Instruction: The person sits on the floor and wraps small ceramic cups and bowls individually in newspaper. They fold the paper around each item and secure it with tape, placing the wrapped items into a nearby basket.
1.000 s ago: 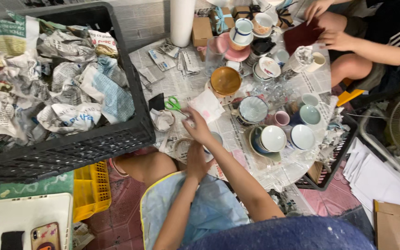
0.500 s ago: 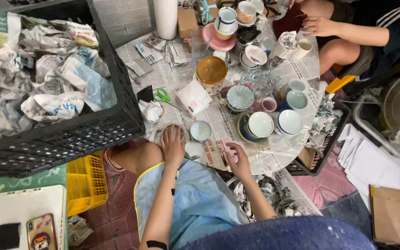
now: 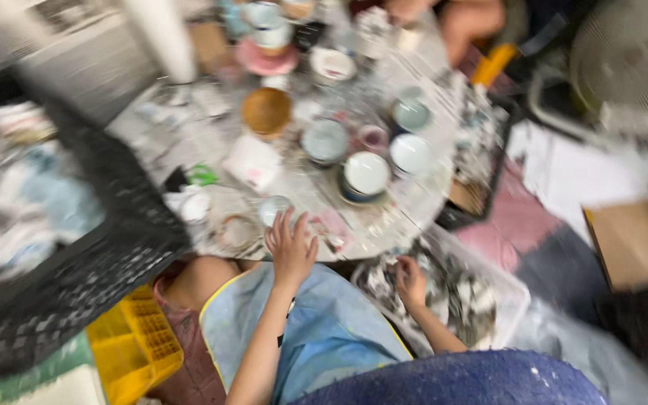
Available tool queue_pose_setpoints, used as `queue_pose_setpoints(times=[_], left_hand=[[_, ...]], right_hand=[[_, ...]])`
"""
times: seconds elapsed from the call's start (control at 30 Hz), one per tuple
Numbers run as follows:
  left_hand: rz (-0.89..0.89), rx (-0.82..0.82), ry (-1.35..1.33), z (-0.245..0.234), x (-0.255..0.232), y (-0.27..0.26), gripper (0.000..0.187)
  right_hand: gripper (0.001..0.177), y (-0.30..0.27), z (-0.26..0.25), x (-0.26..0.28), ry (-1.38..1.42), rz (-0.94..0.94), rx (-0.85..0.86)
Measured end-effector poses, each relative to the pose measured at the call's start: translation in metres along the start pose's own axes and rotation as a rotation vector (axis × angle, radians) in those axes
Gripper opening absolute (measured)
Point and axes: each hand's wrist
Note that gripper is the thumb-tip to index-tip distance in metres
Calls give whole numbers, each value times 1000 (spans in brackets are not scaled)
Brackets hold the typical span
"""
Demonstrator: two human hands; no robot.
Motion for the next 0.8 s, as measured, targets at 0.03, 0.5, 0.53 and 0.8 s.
queue_pose_setpoints(times=[0.03,0.5,0.53,0.8], left_hand=[[68,44,-1,4,-17,-1,57],[703,747,-31,128,-131,-69,47],[706,749,-35,133,-130,-75,47],[542,919,42,144,-113,-57,42]], right_hand=[[20,-22,-17,-16,-39,20,-123],[68,-65,-116,-88,-730,1105,873],[67,-65,-111,-95,-764,930,989],[44,-40,-77,-101,404,1204,309]])
Point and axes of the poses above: each hand's wrist, its own y-axis towards the middle knuckle, its own z-axis out of the palm, x = y × z, and after that the axes turned 10 degrees about -x, right-handed
